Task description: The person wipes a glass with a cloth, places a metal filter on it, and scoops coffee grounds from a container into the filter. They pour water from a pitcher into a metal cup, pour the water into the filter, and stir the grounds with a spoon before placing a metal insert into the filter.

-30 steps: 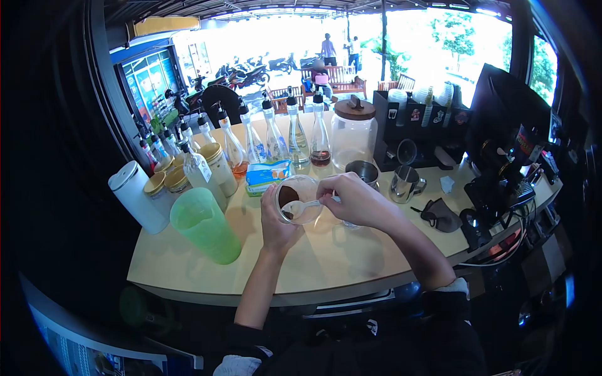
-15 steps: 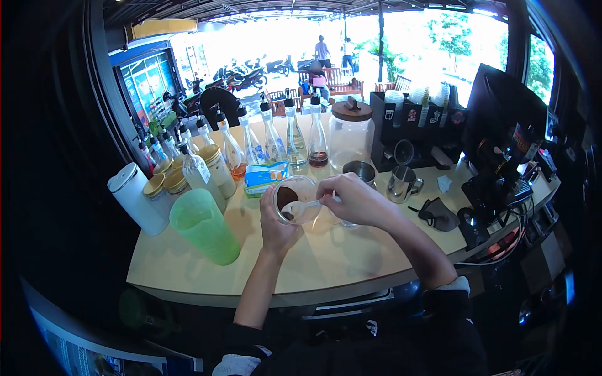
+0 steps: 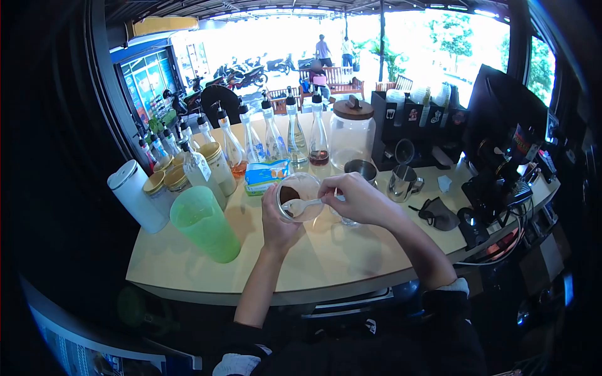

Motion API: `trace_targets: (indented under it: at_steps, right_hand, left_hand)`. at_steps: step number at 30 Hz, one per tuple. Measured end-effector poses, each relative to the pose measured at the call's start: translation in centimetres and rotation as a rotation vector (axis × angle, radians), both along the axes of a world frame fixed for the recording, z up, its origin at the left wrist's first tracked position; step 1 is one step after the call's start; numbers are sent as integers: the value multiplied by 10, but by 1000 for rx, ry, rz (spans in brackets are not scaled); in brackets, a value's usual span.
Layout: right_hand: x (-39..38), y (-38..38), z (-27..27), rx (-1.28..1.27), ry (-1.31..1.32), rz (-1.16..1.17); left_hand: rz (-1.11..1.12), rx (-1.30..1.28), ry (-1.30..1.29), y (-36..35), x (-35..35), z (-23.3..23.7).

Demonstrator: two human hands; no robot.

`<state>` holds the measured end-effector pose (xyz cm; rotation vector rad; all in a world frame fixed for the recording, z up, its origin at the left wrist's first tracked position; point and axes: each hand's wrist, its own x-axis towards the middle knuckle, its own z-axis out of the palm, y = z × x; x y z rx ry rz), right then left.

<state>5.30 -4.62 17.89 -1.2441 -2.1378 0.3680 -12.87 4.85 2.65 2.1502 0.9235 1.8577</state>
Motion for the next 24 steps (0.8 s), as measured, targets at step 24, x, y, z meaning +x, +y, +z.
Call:
trace_targets:
  at_steps: [24]
  right_hand:
    - [103,17,24,91,144,-166]
  left_hand:
    - [-349,-505,-385,11,4,-11]
